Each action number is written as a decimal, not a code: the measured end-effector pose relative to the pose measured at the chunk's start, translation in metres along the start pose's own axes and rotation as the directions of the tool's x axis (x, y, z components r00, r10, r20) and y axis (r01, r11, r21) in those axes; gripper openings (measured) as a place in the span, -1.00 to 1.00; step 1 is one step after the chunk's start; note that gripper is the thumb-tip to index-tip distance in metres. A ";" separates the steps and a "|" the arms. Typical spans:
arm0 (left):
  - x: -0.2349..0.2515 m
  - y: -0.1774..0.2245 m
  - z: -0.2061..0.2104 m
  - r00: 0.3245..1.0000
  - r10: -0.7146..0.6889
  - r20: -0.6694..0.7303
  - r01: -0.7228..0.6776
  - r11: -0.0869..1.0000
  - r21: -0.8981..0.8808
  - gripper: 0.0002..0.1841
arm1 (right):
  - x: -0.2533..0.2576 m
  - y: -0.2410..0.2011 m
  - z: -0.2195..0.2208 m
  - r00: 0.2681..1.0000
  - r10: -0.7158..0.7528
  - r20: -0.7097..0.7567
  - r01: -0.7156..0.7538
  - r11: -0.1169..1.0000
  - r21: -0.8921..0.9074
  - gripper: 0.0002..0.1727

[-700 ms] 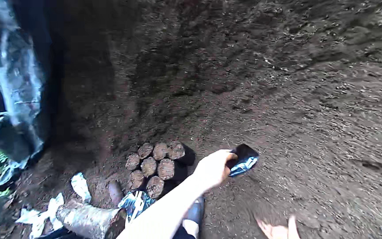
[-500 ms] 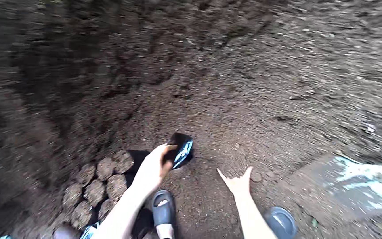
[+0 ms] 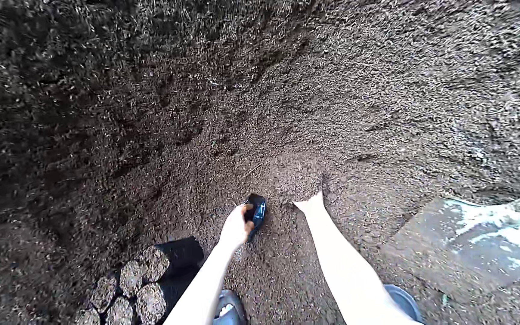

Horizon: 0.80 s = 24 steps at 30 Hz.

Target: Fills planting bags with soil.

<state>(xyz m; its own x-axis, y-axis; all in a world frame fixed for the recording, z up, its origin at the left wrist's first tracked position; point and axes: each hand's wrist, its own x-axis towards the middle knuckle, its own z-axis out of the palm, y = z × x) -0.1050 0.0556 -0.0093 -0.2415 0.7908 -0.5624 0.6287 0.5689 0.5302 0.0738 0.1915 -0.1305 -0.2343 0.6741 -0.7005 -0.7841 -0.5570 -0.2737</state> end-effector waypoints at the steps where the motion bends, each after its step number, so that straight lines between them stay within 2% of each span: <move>1: 0.010 0.004 0.006 1.000 -0.008 -0.005 0.007 0.999 -0.035 -0.44 | -0.013 -0.004 0.010 0.999 0.037 0.023 -0.036 0.999 -0.024 -0.03; 4: 0.024 0.021 0.013 0.999 0.008 -0.040 -0.011 0.995 -0.096 -0.46 | -0.056 -0.003 0.038 0.985 0.136 0.103 -0.122 0.984 -0.132 -0.02; 6: 0.021 0.031 0.010 0.996 0.013 -0.091 -0.024 0.991 -0.130 -0.41 | -0.075 0.007 0.048 0.969 0.168 0.179 -0.122 0.963 -0.241 -0.07; 9: 0.012 0.035 -0.004 0.995 0.003 -0.103 -0.017 0.990 -0.141 -0.16 | -0.083 0.018 0.063 0.961 0.098 0.258 0.046 0.865 -0.499 -0.43; 10: 0.010 0.032 -0.008 0.995 0.009 -0.097 -0.022 0.991 -0.129 -0.15 | -0.088 0.017 0.070 0.945 0.075 0.317 0.146 0.774 -0.616 -0.53; 12: 0.005 0.027 -0.012 0.995 0.014 -0.094 -0.023 0.995 -0.100 -0.26 | -0.103 0.014 0.083 0.893 0.086 0.441 0.337 0.521 -0.784 -0.52; 14: -0.001 0.027 -0.020 0.992 0.015 -0.125 -0.027 0.995 -0.095 -0.30 | -0.112 0.011 0.099 0.839 0.130 0.529 0.477 0.291 -0.829 -0.53; 15: -0.003 0.028 -0.026 0.987 0.018 -0.163 -0.034 0.995 -0.097 -0.22 | -0.114 0.008 0.106 0.822 0.138 0.553 0.522 0.208 -0.827 -0.57; 16: -0.005 0.027 -0.033 0.979 0.022 -0.200 -0.042 0.994 -0.096 -0.17 | -0.116 0.004 0.110 0.811 0.111 0.575 0.560 0.139 -0.817 -0.60; 18: -0.009 0.018 -0.046 0.967 0.023 -0.254 -0.047 0.995 -0.088 -0.16 | -0.114 0.001 0.103 0.807 -0.069 0.587 0.588 -0.005 -0.809 -0.64; 19: -0.011 0.013 -0.052 0.965 0.012 -0.262 -0.036 0.996 -0.086 -0.17 | -0.109 0.004 0.092 0.809 -0.148 0.569 0.554 -0.132 -0.822 -0.63; 20: -0.013 0.006 -0.057 0.966 0.005 -0.258 -0.027 0.996 -0.083 -0.20 | -0.101 0.011 0.075 0.841 -0.160 0.516 0.467 -0.266 -0.844 -0.56; 22: -0.014 -0.009 -0.061 0.970 -0.003 -0.241 -0.013 0.998 -0.064 -0.23 | -0.081 0.034 0.034 0.953 -0.030 0.302 0.240 -0.532 -0.812 -0.30; 23: -0.014 -0.017 -0.062 0.974 -0.012 -0.227 -0.003 0.998 -0.063 -0.24 | -0.074 0.047 0.014 0.983 0.033 0.180 0.161 -0.626 -0.763 -0.19; 24: -0.014 -0.024 -0.061 0.976 -0.021 -0.215 0.007 0.998 -0.067 -0.26 | -0.068 0.058 0.000 0.994 0.062 0.094 0.111 -0.691 -0.714 -0.21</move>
<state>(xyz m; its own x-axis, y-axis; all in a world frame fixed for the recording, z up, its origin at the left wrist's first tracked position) -0.1623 0.0449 0.0246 -0.4080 0.8085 -0.4241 0.5761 0.5883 0.5675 0.0445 0.1133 -0.0985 -0.3358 0.6808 -0.6510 0.9263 0.1133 -0.3593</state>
